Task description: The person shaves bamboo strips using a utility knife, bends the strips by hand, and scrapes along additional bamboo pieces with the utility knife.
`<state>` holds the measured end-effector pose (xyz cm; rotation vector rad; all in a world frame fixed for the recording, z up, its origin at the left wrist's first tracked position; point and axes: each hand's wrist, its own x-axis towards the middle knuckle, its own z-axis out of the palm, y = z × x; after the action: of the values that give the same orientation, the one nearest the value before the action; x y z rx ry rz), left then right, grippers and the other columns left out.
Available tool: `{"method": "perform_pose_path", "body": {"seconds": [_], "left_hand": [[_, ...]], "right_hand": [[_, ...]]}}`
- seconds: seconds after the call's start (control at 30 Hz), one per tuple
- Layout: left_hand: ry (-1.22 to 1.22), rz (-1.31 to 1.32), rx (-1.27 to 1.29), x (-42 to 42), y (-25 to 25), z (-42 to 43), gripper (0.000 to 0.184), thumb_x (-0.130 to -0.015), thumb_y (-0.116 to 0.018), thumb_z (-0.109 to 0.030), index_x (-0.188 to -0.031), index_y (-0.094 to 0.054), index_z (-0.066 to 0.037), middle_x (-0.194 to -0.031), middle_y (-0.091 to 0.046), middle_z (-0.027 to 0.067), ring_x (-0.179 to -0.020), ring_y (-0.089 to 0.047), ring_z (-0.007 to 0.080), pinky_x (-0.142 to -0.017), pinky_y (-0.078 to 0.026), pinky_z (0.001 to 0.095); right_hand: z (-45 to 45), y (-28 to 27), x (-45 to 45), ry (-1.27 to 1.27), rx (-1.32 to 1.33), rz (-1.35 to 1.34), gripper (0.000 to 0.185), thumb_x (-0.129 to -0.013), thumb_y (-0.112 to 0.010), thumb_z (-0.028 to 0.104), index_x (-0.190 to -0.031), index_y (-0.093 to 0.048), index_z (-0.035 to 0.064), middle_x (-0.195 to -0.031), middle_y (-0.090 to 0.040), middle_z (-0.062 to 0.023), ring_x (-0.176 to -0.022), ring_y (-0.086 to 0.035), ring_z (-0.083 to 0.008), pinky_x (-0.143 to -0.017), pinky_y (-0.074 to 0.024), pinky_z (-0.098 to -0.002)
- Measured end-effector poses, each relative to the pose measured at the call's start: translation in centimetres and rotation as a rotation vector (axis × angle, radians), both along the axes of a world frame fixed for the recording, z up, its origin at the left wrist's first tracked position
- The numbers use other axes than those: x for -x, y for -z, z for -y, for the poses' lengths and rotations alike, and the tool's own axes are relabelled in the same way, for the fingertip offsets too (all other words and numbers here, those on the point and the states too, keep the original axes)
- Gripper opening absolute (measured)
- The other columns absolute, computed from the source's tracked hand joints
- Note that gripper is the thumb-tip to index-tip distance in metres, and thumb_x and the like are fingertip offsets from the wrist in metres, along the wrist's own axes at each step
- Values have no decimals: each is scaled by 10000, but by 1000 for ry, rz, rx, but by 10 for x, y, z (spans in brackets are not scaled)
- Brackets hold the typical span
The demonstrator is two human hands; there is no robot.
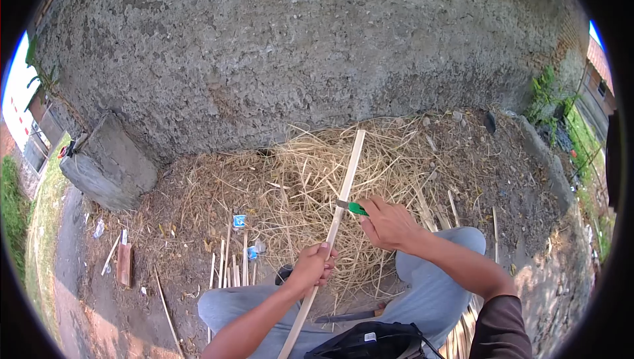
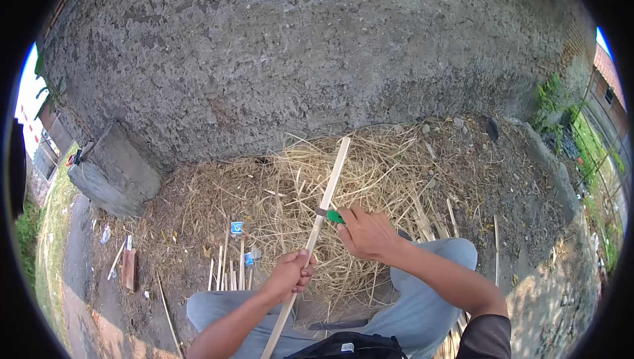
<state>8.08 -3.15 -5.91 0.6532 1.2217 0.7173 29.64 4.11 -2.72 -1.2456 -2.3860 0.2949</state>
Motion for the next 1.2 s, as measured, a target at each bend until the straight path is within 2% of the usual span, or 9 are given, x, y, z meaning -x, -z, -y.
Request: {"method": "perform_pose_path", "body": {"seconds": [0.07, 0.13, 0.33, 0.63, 0.73, 0.83, 0.9, 1.0, 1.2], "left_hand": [[31, 67, 45, 1, 2, -1, 325, -1068, -334, -324, -992, -504, -57, -634, -359, -48, -451, -242, 33, -383, -209, 211], [57, 64, 48, -2, -1, 0, 333, -1067, -331, -336, -986, -502, -61, -631, -357, -51, -448, -239, 33, -381, -210, 213], [105, 48, 75, -5, 6, -1, 353, -1064, -323, -376, -934, -478, -86, -629, -350, -54, -457, -250, 36, -377, -212, 218], [68, 79, 148, -1, 9, 1, 381, -1056, -329, -419, -898, -464, -100, -631, -368, -46, -440, -266, 42, -364, -240, 220], [51, -86, 100, -6, 11, 2, 377, -1056, -334, -403, -848, -462, -116, -598, -361, -45, -438, -315, 62, -378, -282, 235], [24, -189, -76, -6, 45, 3, 448, -1046, -342, -428, -820, -515, -83, -556, -446, 18, -455, -439, 133, -417, -369, 294], [86, -569, -322, -7, 50, 2, 503, -1042, -327, -393, -817, -577, -19, -577, -556, 151, -543, -579, 293, -549, -477, 422], [117, -826, -393, -15, 37, 2, 534, -1034, -318, -366, -851, -607, 44, -672, -612, 264, -687, -640, 414, -701, -494, 514], [178, -1099, -424, -25, 12, 10, 482, -1009, -412, -386, -854, -588, 36, -703, -635, 258, -702, -649, 438, -678, -493, 535]], "right_hand": [[-6, -2, -1, -52, 11, 125, 340, -893, -574, 287, -1109, -576, 25, -920, -612, -207, -672, -638, -389, -617, -518, -486], [-19, 5, -4, 17, -6, 310, 332, -839, -585, 301, -974, -628, 1, -741, -651, -181, -608, -649, -361, -586, -535, -472], [-22, 52, 12, 208, -41, 271, 219, -775, -623, 247, -714, -670, 42, -656, -651, -177, -635, -675, -343, -589, -536, -460], [-14, 52, 21, 195, 18, 290, 152, -793, -593, 179, -762, -680, 58, -662, -667, -154, -621, -687, -319, -573, -533, -441], [-13, 50, 20, 183, 3, 318, 140, -814, -582, 161, -781, -673, 61, -659, -669, -145, -610, -689, -306, -559, -536, -431], [-16, 55, 20, 163, -17, 332, 131, -827, -574, 147, -794, -663, 57, -657, -670, -141, -599, -689, -295, -538, -539, -419], [-20, 63, 21, 147, -24, 327, 127, -832, -571, 141, -800, -658, 54, -655, -670, -140, -596, -690, -290, -527, -540, -414], [-23, 71, 23, 152, -33, 265, 119, -812, -559, 129, -792, -653, 60, -625, -646, -150, -570, -664, -324, -528, -518, -458], [-25, 70, 24, 142, -72, 239, 89, -781, -585, 119, -766, -637, 48, -612, -640, -152, -556, -660, -325, -499, -515, -442]]}}
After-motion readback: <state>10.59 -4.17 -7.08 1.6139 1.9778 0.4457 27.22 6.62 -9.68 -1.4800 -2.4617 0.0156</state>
